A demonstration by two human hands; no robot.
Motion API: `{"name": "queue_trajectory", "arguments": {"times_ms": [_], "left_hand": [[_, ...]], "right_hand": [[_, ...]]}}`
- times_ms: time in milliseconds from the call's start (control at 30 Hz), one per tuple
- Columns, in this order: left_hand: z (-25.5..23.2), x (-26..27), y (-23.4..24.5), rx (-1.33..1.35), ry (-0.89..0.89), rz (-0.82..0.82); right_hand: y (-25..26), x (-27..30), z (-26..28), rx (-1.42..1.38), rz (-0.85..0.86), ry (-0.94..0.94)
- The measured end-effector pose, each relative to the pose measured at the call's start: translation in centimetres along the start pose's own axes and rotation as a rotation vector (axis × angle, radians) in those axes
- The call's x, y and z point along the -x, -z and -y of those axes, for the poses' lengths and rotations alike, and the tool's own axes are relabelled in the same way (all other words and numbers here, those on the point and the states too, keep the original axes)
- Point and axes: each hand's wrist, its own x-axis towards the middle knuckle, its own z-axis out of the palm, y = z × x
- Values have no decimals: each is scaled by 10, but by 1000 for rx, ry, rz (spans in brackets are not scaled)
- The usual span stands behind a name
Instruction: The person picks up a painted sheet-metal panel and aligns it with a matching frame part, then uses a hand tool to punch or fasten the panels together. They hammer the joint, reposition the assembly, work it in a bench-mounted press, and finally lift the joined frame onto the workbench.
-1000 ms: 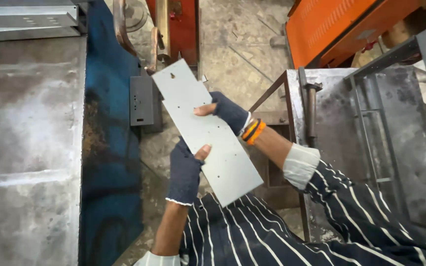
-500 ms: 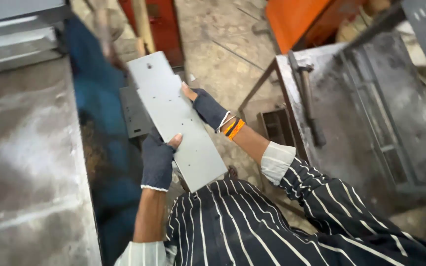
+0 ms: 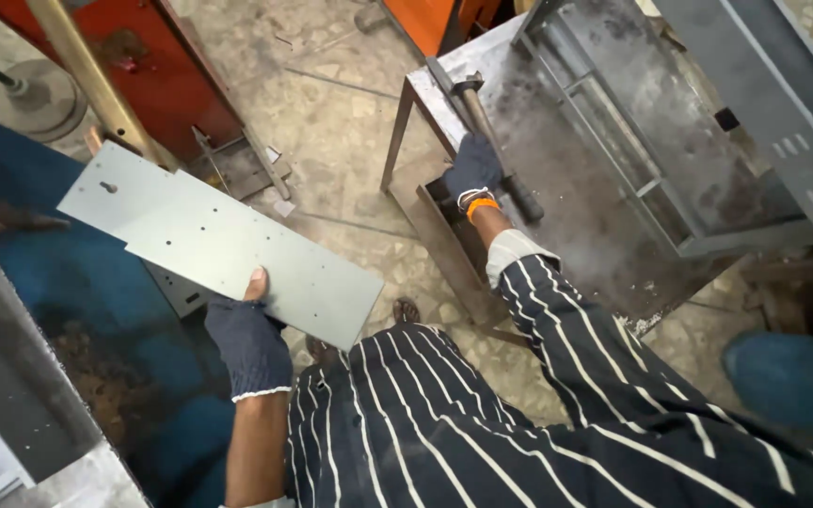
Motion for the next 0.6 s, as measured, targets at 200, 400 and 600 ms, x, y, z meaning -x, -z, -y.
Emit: {"name": "queue_trajectory", "arguments": {"times_ms": [200,400,600], "left_hand": [[10,-7,-5,-14,39,-32],[22,-10,5,25,-54,7],[-6,20,-22,-225,-495,0]], "right_hand": [[-25,-6,-10,41,-73,-28],[-15,-31,-6,-11,147,-125],[-20,-46,19,-469,74,-91]]}}
